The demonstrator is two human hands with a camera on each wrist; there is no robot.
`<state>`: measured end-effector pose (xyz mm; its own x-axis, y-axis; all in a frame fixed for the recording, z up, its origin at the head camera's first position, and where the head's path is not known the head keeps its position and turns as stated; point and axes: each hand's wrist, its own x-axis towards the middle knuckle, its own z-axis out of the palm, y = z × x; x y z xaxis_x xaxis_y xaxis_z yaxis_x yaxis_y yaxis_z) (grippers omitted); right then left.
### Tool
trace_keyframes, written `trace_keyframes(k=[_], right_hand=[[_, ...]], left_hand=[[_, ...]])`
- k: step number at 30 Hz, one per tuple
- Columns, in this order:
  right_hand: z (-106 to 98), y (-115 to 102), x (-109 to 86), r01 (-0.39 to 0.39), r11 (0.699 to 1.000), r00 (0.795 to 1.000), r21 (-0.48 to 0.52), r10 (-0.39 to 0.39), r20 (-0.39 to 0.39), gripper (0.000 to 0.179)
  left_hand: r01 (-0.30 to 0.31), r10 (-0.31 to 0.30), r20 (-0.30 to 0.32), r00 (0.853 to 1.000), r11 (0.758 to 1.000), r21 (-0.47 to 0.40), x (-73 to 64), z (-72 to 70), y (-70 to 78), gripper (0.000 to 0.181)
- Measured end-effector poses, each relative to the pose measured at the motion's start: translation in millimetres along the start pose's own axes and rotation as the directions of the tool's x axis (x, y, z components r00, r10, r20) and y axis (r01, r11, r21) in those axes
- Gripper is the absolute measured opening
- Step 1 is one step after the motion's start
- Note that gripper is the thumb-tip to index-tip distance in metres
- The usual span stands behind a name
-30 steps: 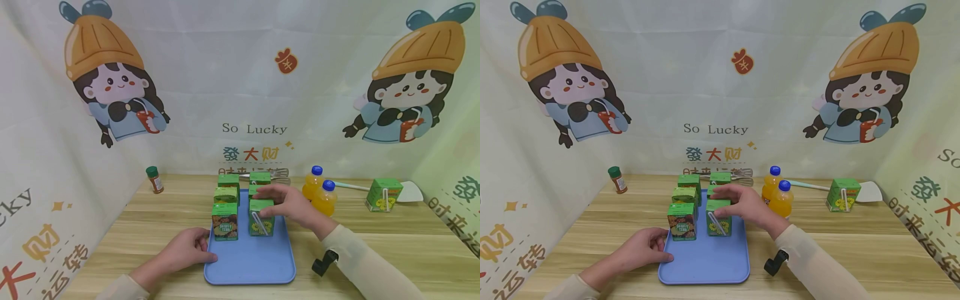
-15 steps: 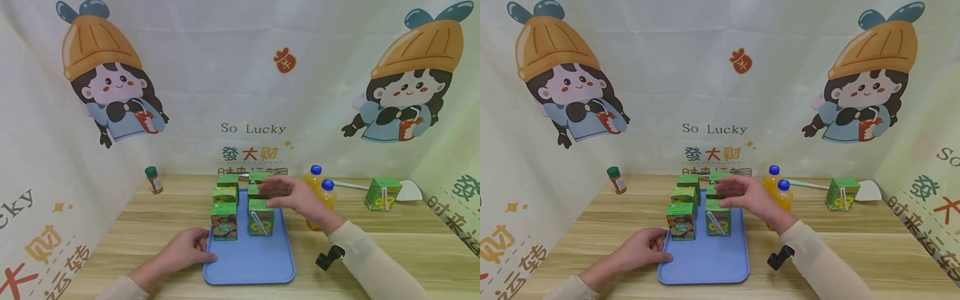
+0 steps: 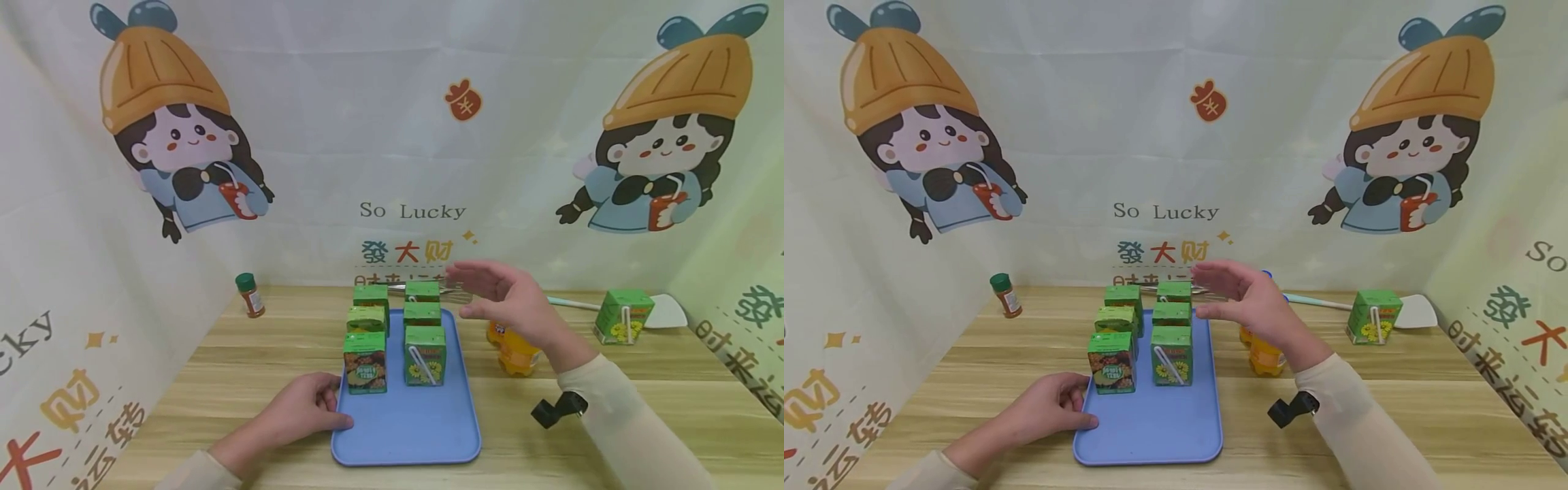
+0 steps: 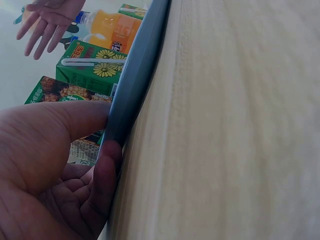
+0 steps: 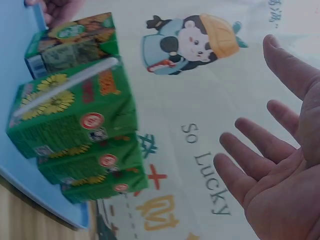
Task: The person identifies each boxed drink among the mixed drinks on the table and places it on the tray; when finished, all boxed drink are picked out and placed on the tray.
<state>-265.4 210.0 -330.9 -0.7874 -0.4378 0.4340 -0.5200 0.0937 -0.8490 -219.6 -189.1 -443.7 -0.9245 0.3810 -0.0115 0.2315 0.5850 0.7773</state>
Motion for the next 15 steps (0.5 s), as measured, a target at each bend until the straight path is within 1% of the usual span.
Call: trace_keyframes(k=[3,5,10,15], right_hand=[[-8.5,-6.2,-1.0,0.045,0.996,0.999,-0.08,-0.047,-0.024,0.071],[-14.5,-10.3,-2.7,0.055,0.991,0.997,-0.121,-0.06,-0.039,0.076],[-29.8,-15.7,-8.4,0.049,0.979,0.996,-0.199,-0.062,-0.061,0.087],[-44.1,-16.1,-13.7,0.046,0.956,0.996,-0.291,-0.067,-0.063,0.104]], left_hand=[[-0.003,0.003,0.0,1.0,1.0,-0.007,-1.3,-0.6,0.5,0.075],[-0.005,0.005,0.0,1.0,1.0,-0.003,-1.4,-0.8,0.5,0.075],[0.004,-0.004,0.004,1.0,1.0,0.008,-0.9,-0.7,-0.2,0.075],[0.013,-0.013,0.0,1.0,1.0,0.008,-1.7,-1.3,1.1,0.075]])
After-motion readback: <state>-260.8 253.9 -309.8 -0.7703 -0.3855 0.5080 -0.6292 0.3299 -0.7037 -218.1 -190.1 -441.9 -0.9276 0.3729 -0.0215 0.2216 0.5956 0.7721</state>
